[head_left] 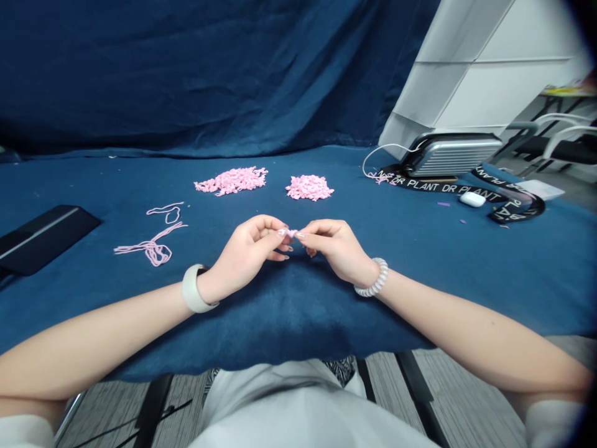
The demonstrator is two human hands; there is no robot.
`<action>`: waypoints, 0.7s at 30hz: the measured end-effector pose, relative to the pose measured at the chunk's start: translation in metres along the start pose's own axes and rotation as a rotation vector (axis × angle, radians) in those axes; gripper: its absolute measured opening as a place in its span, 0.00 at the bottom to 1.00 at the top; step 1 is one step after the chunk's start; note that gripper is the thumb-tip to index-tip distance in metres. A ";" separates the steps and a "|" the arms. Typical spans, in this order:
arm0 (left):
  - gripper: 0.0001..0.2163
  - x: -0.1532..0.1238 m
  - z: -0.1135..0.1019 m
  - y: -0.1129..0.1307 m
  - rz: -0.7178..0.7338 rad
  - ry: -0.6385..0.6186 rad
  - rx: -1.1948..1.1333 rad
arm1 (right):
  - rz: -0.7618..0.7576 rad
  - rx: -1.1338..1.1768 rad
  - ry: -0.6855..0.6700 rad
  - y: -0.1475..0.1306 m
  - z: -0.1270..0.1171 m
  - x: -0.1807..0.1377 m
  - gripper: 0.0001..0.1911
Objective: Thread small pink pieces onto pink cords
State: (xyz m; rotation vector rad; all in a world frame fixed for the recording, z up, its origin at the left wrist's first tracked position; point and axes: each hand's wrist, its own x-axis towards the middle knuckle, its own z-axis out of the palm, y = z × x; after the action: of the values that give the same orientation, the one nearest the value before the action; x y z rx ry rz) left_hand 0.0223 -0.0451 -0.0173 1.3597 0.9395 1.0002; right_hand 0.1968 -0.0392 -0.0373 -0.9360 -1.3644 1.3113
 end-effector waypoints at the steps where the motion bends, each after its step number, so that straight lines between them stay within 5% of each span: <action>1: 0.12 0.000 0.000 0.000 -0.003 -0.012 0.020 | -0.004 -0.012 -0.009 0.001 0.000 0.000 0.09; 7: 0.11 0.000 0.002 0.000 0.038 -0.045 0.143 | -0.042 -0.104 -0.052 -0.001 0.002 -0.002 0.11; 21: 0.11 0.002 0.004 -0.012 0.007 0.027 0.015 | -0.032 -0.157 -0.169 -0.002 0.004 -0.003 0.13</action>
State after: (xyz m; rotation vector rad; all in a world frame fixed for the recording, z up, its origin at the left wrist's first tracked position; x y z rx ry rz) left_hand 0.0272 -0.0440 -0.0290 1.3659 0.9650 1.0210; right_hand 0.1936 -0.0430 -0.0359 -0.9210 -1.6255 1.2963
